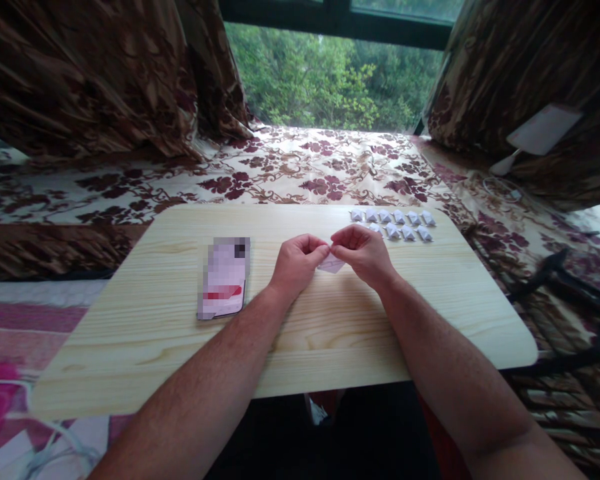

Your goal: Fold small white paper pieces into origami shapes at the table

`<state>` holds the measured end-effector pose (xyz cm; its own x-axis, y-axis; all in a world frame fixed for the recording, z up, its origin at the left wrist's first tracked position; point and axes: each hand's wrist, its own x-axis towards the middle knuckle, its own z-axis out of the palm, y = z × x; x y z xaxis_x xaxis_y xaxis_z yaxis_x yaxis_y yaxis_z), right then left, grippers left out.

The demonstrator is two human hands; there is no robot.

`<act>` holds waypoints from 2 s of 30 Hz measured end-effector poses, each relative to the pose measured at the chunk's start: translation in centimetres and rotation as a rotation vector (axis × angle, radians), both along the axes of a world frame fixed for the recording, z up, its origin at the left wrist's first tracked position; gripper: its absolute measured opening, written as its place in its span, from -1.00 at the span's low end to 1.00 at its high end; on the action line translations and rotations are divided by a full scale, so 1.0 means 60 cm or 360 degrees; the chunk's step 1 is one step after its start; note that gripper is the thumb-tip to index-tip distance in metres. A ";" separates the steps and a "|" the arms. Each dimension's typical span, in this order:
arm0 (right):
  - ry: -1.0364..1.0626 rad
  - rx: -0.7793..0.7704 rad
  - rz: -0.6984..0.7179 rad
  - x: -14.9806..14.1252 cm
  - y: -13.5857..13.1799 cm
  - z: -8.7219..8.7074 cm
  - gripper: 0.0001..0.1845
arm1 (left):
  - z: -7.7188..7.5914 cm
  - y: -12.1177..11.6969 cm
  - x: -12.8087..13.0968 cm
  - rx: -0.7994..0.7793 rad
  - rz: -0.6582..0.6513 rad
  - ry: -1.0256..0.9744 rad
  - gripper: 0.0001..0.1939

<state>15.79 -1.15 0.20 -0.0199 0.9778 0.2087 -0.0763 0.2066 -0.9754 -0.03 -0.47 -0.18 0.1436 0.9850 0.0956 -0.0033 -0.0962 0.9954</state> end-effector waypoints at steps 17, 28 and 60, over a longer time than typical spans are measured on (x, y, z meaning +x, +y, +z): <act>-0.0145 0.0025 -0.0013 -0.003 -0.001 -0.004 -0.80 | 0.003 -0.003 0.002 0.0099 0.0045 0.0110 -0.79; -0.0089 -0.0083 -0.0046 0.004 -0.003 0.008 -0.71 | 0.002 0.003 -0.003 0.0159 0.0194 0.0062 -0.79; -0.0254 0.0027 -0.0114 -0.012 -0.006 -0.006 -0.75 | -0.002 -0.001 0.003 0.0123 0.0144 -0.0064 -0.77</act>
<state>15.04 -1.49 -0.14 0.0156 0.9742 0.2250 0.0948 0.2226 -0.9703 0.16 -0.50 -0.29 0.0490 0.9833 0.1754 -0.0309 -0.1741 0.9842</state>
